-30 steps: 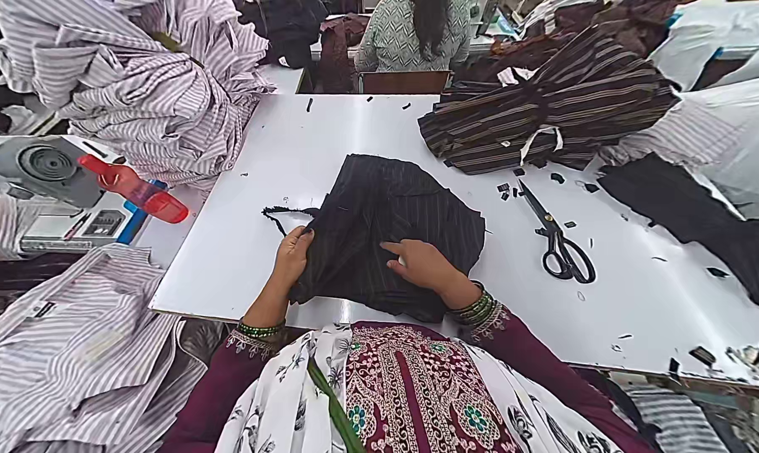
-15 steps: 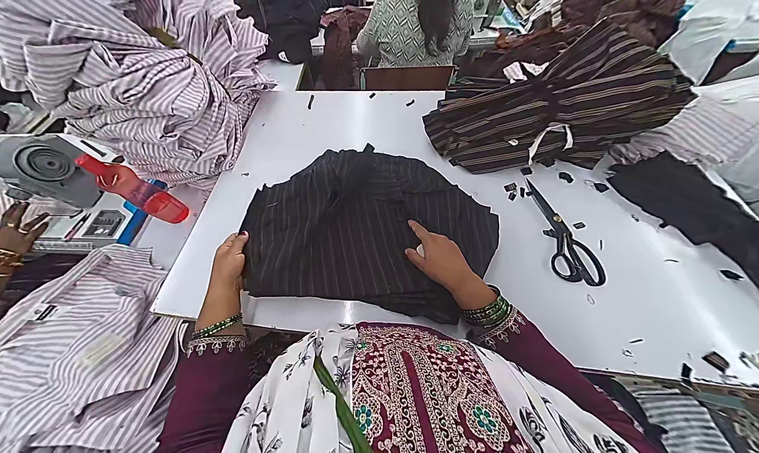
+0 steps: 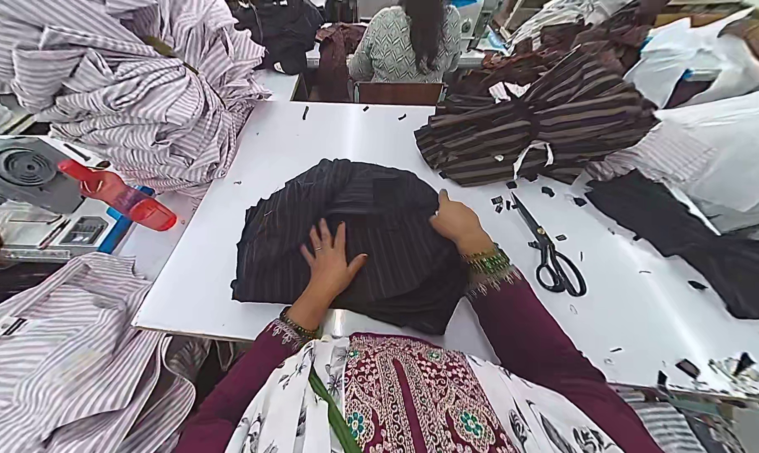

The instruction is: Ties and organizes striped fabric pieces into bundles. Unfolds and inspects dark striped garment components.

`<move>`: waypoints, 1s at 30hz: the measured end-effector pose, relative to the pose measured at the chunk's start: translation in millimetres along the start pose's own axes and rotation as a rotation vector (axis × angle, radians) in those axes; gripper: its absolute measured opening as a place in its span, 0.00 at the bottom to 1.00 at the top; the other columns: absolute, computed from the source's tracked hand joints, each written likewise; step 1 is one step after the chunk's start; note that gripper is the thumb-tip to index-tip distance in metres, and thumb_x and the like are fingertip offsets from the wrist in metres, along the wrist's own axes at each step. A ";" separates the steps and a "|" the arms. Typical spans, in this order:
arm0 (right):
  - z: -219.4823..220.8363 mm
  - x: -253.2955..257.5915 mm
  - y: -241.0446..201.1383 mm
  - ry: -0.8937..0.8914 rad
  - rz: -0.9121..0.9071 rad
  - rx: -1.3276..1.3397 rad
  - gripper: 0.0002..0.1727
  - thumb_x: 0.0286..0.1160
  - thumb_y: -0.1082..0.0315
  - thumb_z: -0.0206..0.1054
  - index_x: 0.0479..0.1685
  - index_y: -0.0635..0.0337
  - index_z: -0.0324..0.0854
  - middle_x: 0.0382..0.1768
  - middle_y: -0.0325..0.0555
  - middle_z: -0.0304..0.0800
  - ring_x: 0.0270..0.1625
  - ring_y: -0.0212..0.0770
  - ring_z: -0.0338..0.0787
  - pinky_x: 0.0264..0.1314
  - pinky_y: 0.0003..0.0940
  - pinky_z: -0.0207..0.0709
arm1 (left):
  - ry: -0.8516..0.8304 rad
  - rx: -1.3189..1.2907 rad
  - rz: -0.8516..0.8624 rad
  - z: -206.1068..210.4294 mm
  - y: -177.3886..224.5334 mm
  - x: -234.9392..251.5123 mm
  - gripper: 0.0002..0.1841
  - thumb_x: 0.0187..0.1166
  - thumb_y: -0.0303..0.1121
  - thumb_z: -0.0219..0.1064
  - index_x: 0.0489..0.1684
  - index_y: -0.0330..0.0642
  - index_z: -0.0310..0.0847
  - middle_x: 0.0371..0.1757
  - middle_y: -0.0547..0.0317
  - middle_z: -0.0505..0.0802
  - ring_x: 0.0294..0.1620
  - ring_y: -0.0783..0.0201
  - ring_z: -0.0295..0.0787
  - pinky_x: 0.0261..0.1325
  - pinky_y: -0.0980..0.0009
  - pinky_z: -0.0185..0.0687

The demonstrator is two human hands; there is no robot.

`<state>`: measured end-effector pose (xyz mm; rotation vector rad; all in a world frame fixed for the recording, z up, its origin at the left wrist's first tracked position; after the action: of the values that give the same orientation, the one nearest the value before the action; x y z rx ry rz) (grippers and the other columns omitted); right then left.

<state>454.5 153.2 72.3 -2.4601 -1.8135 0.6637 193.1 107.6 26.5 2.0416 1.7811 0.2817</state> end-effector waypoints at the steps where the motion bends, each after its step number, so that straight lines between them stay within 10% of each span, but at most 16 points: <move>1: -2.8 0.1 4.3 0.005 -0.049 0.020 0.43 0.82 0.64 0.63 0.96 0.57 0.45 0.60 0.74 0.86 0.63 0.73 0.86 0.63 0.70 0.75 | 0.028 0.013 -0.060 -7.7 -12.5 6.6 0.54 0.73 0.66 0.68 0.96 0.45 0.47 0.95 0.29 0.39 0.94 0.26 0.23 0.84 0.21 0.19; 6: 50.3 -33.5 -21.2 -0.188 -0.266 -0.079 0.36 0.86 0.67 0.51 0.96 0.49 0.52 0.76 0.65 0.76 0.75 0.63 0.80 0.74 0.61 0.71 | 0.007 0.095 -0.226 -32.8 -63.3 49.9 0.66 0.58 0.77 0.71 0.97 0.49 0.43 0.96 0.36 0.30 0.95 0.30 0.15 0.81 0.19 0.12; 10: 73.3 -74.7 -50.9 -0.328 -0.411 0.003 0.38 0.84 0.67 0.55 0.95 0.62 0.49 0.79 0.67 0.74 0.81 0.63 0.75 0.81 0.61 0.66 | 0.103 0.092 -0.002 -57.5 -95.2 124.8 0.56 0.74 0.66 0.67 0.97 0.44 0.42 0.96 0.46 0.55 0.97 0.39 0.37 0.84 0.21 0.17; 14: 105.6 -115.5 -85.2 -0.525 -0.670 -0.004 0.44 0.80 0.66 0.63 0.95 0.64 0.46 0.76 0.71 0.76 0.79 0.65 0.77 0.79 0.63 0.66 | 0.036 0.172 -0.189 -72.4 -92.2 171.2 0.49 0.83 0.68 0.51 0.98 0.48 0.39 0.97 0.49 0.50 0.97 0.35 0.32 0.81 0.17 0.19; 17: 111.2 -125.7 -95.3 -0.633 -0.889 0.115 0.40 0.78 0.68 0.65 0.91 0.69 0.56 0.62 0.74 0.85 0.65 0.67 0.86 0.72 0.63 0.72 | 0.096 0.177 -0.252 -55.1 -64.0 180.7 0.49 0.83 0.71 0.47 0.98 0.48 0.39 0.97 0.39 0.46 0.95 0.26 0.29 0.77 0.12 0.26; 19: 113.5 -127.9 -93.2 -0.728 -1.005 0.318 0.31 0.78 0.71 0.65 0.82 0.72 0.69 0.39 0.66 0.89 0.38 0.55 0.84 0.50 0.53 0.76 | 0.068 0.173 -0.165 -42.1 -39.3 180.8 0.52 0.80 0.73 0.51 0.98 0.51 0.35 0.97 0.41 0.45 0.96 0.30 0.29 0.79 0.15 0.24; 22: 114.9 -131.2 -87.1 -0.861 -1.050 0.498 0.20 0.79 0.73 0.61 0.67 0.72 0.82 0.34 0.55 0.88 0.32 0.39 0.79 0.42 0.41 0.74 | -0.022 0.150 0.032 -24.1 -4.2 171.3 0.58 0.76 0.72 0.60 0.98 0.49 0.30 0.98 0.45 0.44 0.97 0.36 0.28 0.82 0.18 0.21; 26: 79.5 -113.7 -59.7 -0.625 -1.041 0.646 0.16 0.79 0.66 0.63 0.46 0.72 0.90 0.34 0.51 0.92 0.29 0.34 0.85 0.36 0.35 0.80 | -0.168 0.127 0.204 -0.4 22.4 122.1 0.64 0.69 0.73 0.66 0.98 0.46 0.28 0.98 0.45 0.34 0.97 0.40 0.16 0.83 0.21 0.15; 30: 34.0 -69.6 9.5 -0.234 -0.624 0.959 0.14 0.79 0.67 0.60 0.49 0.67 0.87 0.28 0.30 0.84 0.21 0.18 0.72 0.25 0.18 0.68 | -0.364 0.208 0.177 7.2 19.7 39.5 0.57 0.72 0.77 0.56 0.98 0.53 0.37 0.98 0.46 0.35 0.97 0.39 0.17 0.85 0.25 0.12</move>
<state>435.0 78.4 61.6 -1.1826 -1.5982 1.3520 220.1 143.2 24.0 2.2253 1.4613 -0.2243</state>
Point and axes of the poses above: each hand's wrist, its own x-axis towards the middle knuckle, its own z-axis out of the palm, y = z × x, the point moved 7 cm from there along x, towards the middle knuckle
